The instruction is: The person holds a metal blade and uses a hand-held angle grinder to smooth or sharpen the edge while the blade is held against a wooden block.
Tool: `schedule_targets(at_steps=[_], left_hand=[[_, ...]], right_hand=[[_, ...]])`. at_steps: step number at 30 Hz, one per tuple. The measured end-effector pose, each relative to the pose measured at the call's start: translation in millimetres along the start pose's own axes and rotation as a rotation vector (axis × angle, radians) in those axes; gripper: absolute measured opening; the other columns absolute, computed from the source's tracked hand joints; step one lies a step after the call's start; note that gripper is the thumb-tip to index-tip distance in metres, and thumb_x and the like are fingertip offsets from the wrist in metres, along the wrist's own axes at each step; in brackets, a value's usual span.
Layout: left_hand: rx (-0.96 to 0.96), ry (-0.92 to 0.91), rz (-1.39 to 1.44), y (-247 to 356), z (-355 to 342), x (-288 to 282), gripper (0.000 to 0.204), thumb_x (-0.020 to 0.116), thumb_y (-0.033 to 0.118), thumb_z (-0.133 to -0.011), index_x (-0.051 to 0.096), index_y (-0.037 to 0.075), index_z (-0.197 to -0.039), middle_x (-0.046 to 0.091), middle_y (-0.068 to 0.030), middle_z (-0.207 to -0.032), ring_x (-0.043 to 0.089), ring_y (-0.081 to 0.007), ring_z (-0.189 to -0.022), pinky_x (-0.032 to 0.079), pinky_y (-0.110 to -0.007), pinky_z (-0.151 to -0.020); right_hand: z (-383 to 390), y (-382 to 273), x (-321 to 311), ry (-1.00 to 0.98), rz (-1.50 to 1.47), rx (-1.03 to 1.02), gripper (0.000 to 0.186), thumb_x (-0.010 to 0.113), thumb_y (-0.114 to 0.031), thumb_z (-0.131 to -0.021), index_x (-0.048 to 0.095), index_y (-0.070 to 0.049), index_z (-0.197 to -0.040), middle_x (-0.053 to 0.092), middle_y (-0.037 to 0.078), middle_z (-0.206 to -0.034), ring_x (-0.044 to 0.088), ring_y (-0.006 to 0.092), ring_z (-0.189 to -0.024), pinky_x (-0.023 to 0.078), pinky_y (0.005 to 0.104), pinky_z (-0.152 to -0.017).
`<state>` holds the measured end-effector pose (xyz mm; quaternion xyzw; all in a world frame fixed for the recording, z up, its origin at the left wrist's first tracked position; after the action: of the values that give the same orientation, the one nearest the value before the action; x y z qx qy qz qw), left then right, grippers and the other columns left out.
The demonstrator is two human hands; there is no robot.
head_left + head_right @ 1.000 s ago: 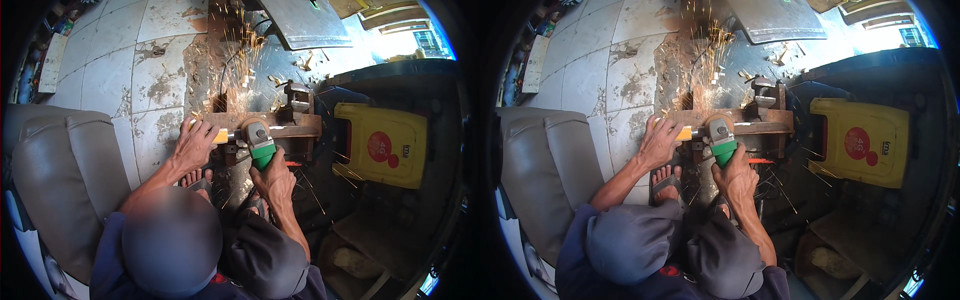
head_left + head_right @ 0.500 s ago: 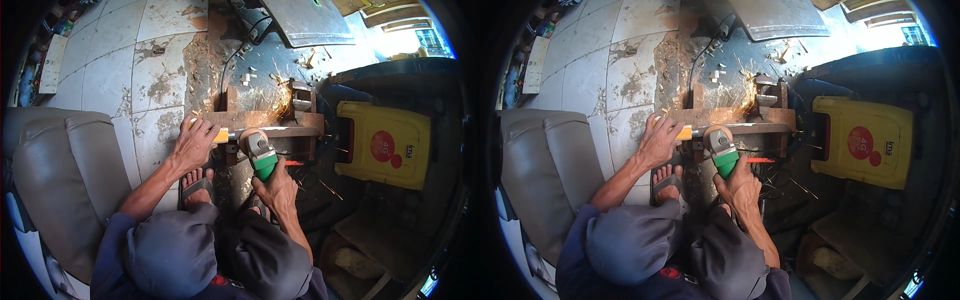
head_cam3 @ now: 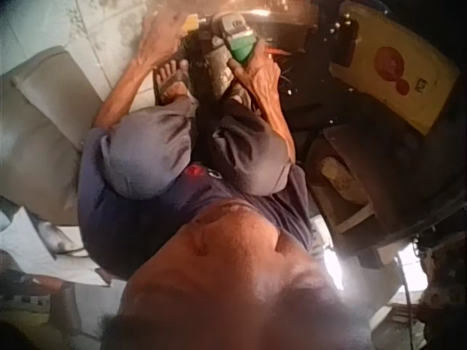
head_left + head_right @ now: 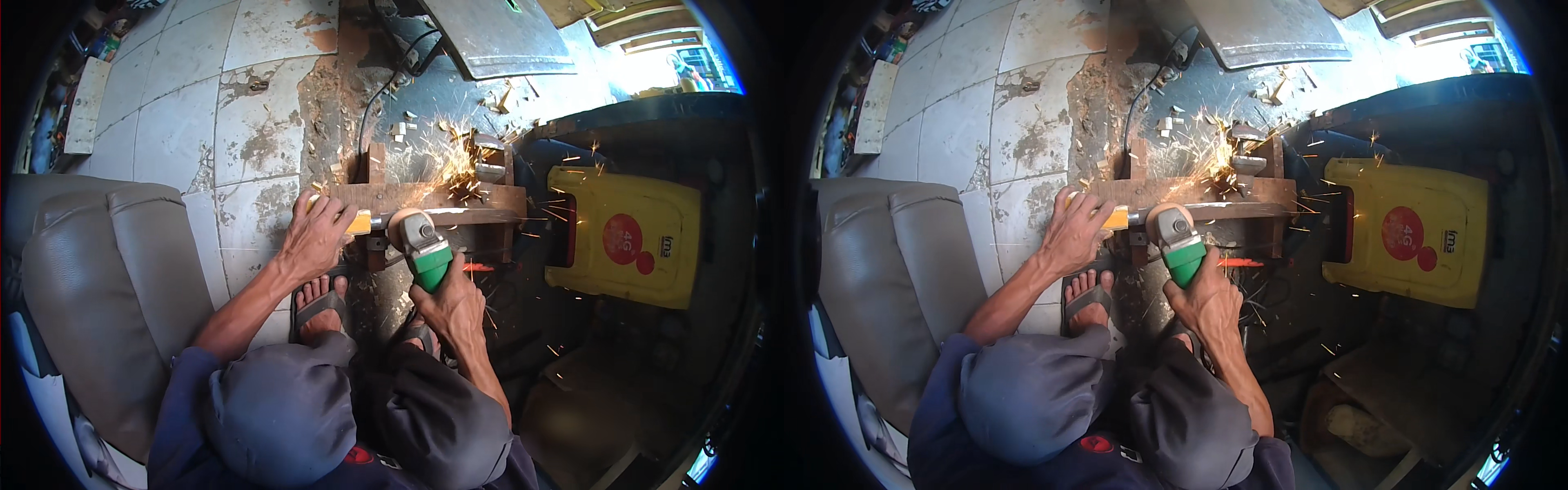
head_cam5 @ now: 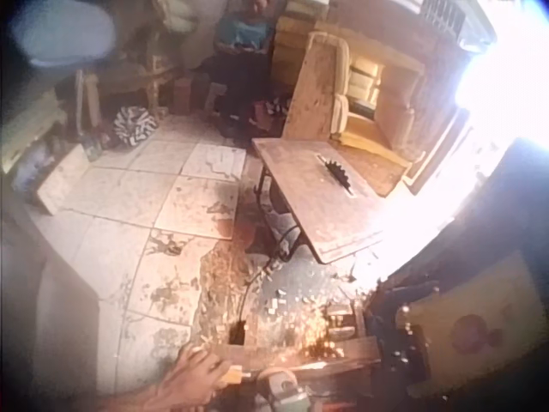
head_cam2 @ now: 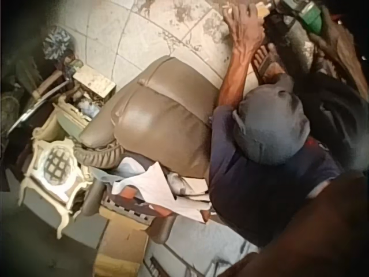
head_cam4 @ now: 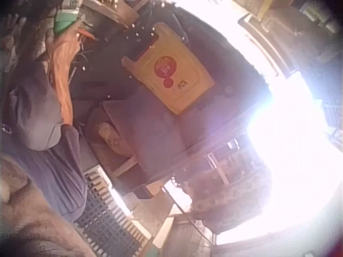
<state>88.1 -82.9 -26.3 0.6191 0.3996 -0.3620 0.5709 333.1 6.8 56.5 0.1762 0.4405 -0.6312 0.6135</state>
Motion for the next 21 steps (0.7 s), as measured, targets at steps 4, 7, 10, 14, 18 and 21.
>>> schedule_targets(at_steps=[4,7,10,14,18,21], left_hand=[[-0.001,0.008,0.016,0.5,-3.7,1.1,0.051,0.078,0.017,-0.089,0.062,0.003,-0.135,0.059,-0.0127,-0.112,0.058,-0.0308,-0.112,0.031,-0.055,-0.115],[0.004,0.002,0.022,3.4,2.2,5.6,0.051,0.078,0.017,-0.089,0.062,0.003,-0.135,0.059,-0.0127,-0.112,0.058,-0.0309,-0.112,0.032,-0.055,-0.115],[0.001,-0.005,-0.014,-0.2,0.4,5.9,0.052,0.079,0.019,-0.090,0.062,0.002,-0.136,0.059,-0.0129,-0.112,0.058,-0.0311,-0.113,0.032,-0.057,-0.116],[-0.013,0.002,0.025,-0.3,-0.9,1.2,0.050,0.078,0.019,-0.090,0.062,0.002,-0.135,0.059,-0.0124,-0.111,0.058,-0.0311,-0.114,0.030,-0.057,-0.117],[-0.002,0.016,0.034,4.1,-2.2,1.7,0.050,0.078,0.017,-0.090,0.062,0.003,-0.136,0.059,-0.0122,-0.110,0.058,-0.0313,-0.114,0.031,-0.056,-0.116],[-0.010,-0.009,0.035,1.2,-1.3,0.4,0.051,0.078,0.016,-0.090,0.062,0.003,-0.136,0.059,-0.0119,-0.110,0.058,-0.0311,-0.113,0.031,-0.056,-0.116]], right_hand=[[4.2,8.6,-1.3,0.008,-0.021,-0.003,0.071,0.078,-0.033,-0.082,0.045,0.002,-0.134,0.074,0.036,-0.099,0.071,0.0579,-0.094,0.054,0.0614,-0.087],[1.0,1.0,-1.4,0.004,-0.013,0.001,0.071,0.077,-0.032,-0.082,0.044,0.002,-0.135,0.073,0.037,-0.100,0.071,0.0578,-0.095,0.055,0.0612,-0.087],[0.6,4.1,-0.5,0.024,-0.002,-0.015,0.074,0.077,-0.033,-0.082,0.043,0.002,-0.138,0.074,0.037,-0.100,0.071,0.0578,-0.093,0.054,0.0616,-0.086],[1.9,8.9,0.8,0.003,-0.001,-0.005,0.076,0.078,-0.035,-0.082,0.042,0.001,-0.139,0.074,0.036,-0.101,0.071,0.0571,-0.094,0.054,0.0616,-0.086],[3.4,7.7,0.6,0.011,-0.001,-0.009,0.075,0.078,-0.035,-0.083,0.043,0.001,-0.139,0.074,0.035,-0.103,0.071,0.0566,-0.097,0.054,0.0613,-0.087],[7.5,9.6,-0.4,0.015,-0.019,-0.012,0.072,0.078,-0.035,-0.083,0.044,0.001,-0.136,0.074,0.035,-0.105,0.071,0.0569,-0.098,0.054,0.0615,-0.088]])
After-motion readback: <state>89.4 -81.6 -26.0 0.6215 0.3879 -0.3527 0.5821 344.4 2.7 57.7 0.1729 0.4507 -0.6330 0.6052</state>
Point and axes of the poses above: each hand's wrist, its own z-axis away from the middle knuckle, its own x-axis out of the palm, y = z × x, the point moved 3 cm from there along -z, towards the middle knuckle
